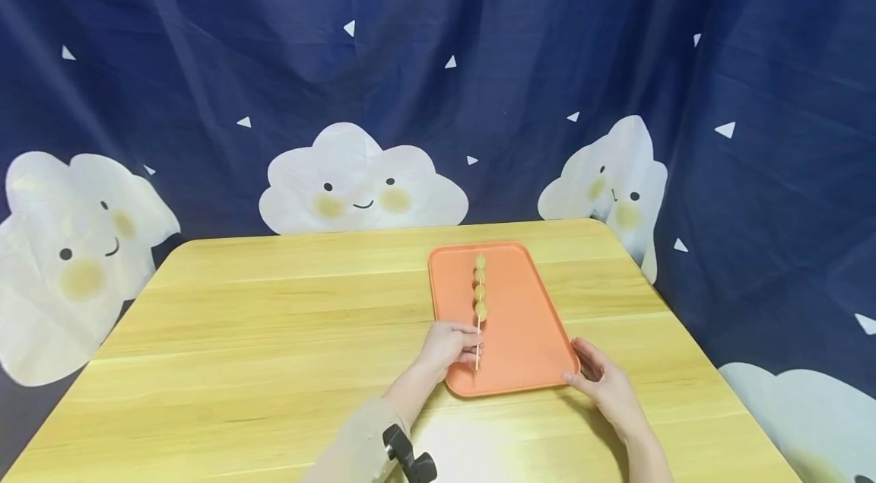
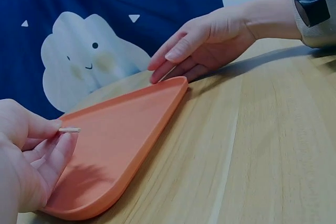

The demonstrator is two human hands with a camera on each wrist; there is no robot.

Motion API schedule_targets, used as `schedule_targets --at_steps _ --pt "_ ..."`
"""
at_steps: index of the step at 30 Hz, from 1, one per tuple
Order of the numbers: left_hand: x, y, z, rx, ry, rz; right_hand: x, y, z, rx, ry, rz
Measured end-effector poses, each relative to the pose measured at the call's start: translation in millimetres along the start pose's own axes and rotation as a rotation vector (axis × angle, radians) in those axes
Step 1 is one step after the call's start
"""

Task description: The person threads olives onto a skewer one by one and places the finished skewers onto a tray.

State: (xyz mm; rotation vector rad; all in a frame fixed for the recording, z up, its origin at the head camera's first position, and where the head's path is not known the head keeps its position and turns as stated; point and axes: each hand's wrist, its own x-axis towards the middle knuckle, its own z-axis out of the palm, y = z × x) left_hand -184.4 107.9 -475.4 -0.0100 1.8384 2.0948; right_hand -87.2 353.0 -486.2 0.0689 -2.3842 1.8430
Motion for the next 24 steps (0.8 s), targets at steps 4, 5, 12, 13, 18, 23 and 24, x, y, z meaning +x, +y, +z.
schedule_targets --at_steps 4,5,12,13,18,23,24 --pt "1.4 0.3 5.6 -0.014 0.015 -0.011 -0.5 0.5 -2.2 -0.011 -0.068 -0.04" --pt "1.5 0.8 6.6 -0.016 0.015 -0.012 -0.7 0.4 -2.8 -0.016 -0.084 -0.051" --pt "5.6 2.4 9.1 -0.002 0.028 0.006 -0.2 -0.9 -9.2 -0.023 -0.212 -0.138" --pt "6.6 2.2 9.1 -0.003 0.033 0.008 0.1 -0.9 -10.3 -0.018 -0.227 -0.146" --pt "10.0 0.7 10.8 0.014 0.059 0.004 0.9 -0.5 -16.3 0.02 -0.295 -0.142" --pt "10.2 -0.2 15.6 0.01 0.07 0.004 0.6 -0.7 -19.9 0.055 -0.333 -0.12" --pt "10.0 -0.6 16.6 0.008 0.069 0.004 0.6 -0.5 -20.2 0.058 -0.338 -0.122"
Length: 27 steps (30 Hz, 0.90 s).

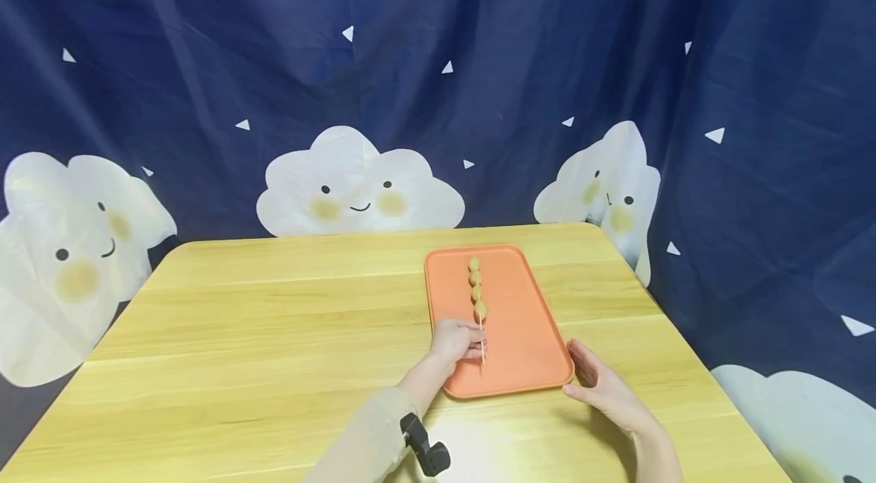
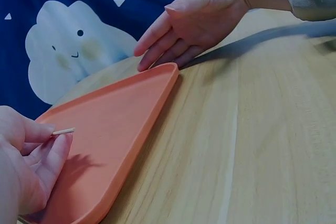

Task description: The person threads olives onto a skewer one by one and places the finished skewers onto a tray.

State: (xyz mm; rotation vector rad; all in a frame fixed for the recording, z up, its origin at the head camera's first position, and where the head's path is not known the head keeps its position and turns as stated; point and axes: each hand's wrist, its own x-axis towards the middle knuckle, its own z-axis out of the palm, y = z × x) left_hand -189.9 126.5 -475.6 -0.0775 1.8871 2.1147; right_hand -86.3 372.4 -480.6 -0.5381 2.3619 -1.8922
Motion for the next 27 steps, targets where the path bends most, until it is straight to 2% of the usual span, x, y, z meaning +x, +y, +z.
schedule_targets --at_steps 7,13,19,27 --pt "-0.8 -3.0 3.4 0.003 0.019 0.005 1.4 0.5 3.5 -0.012 0.025 -0.005" --pt "-2.7 -2.8 4.2 0.066 0.057 0.002 0.6 0.2 6.1 -0.032 0.068 0.002" --pt "-2.6 -5.0 5.4 0.095 0.049 0.014 0.4 0.7 7.1 -0.05 0.091 0.01" --pt "-5.6 -4.0 8.5 0.117 0.049 -0.018 -2.6 1.7 7.6 -0.043 0.094 0.012"
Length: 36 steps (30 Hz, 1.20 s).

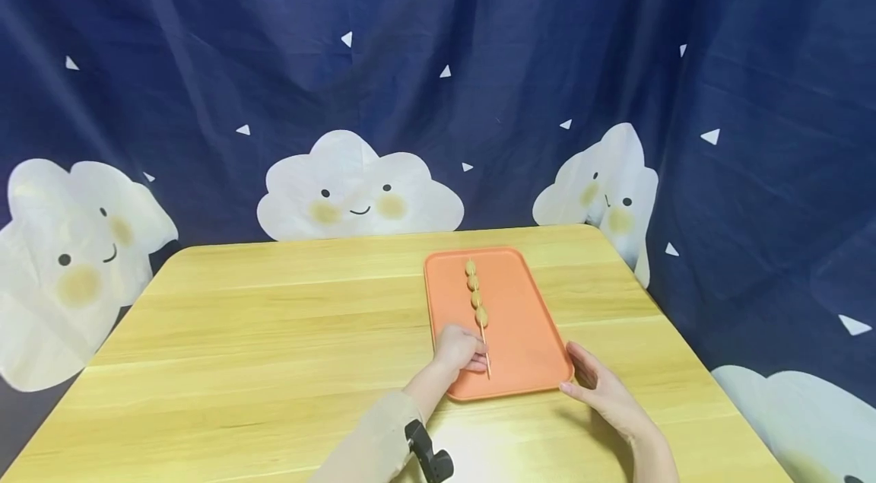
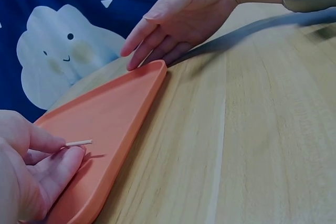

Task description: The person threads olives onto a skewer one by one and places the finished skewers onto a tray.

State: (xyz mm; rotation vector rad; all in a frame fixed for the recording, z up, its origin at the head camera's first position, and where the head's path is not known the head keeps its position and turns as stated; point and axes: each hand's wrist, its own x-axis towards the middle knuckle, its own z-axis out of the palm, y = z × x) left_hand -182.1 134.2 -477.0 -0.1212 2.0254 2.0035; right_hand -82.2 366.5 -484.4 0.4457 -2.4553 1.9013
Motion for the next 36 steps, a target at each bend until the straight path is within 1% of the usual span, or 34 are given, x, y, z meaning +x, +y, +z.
schedule_targets --at_steps 8,11,14,17,21,24,28,33,36 --pt "-2.8 2.4 1.9 0.053 0.007 0.005 0.7 0.0 -1.0 0.037 0.007 0.012" --pt "-3.7 3.7 1.8 0.095 0.007 0.018 1.6 0.5 -1.2 0.04 0.014 0.015" --pt "-3.5 4.5 1.1 0.11 0.011 0.033 2.6 1.0 -2.0 0.035 0.019 0.016" --pt "-2.8 4.3 -0.4 0.103 0.002 0.051 3.1 0.6 -4.1 0.029 0.037 0.023" --pt "-1.1 4.7 -7.1 0.058 -0.039 0.055 4.7 -1.3 -7.5 0.024 0.063 0.041" --pt "0.5 6.9 -16.5 0.034 -0.058 0.072 7.7 -3.5 -9.2 0.003 0.067 0.052" --pt "1.9 11.6 -34.5 0.019 -0.058 0.11 14.1 -9.7 -9.2 -0.066 0.081 0.077" --pt "1.4 18.1 -65.0 -0.023 -0.076 0.14 25.4 -25.1 -5.5 -0.156 0.106 0.131" --pt "-0.3 24.0 -85.5 -0.004 -0.078 0.173 33.3 -34.6 -2.4 -0.199 0.121 0.11"
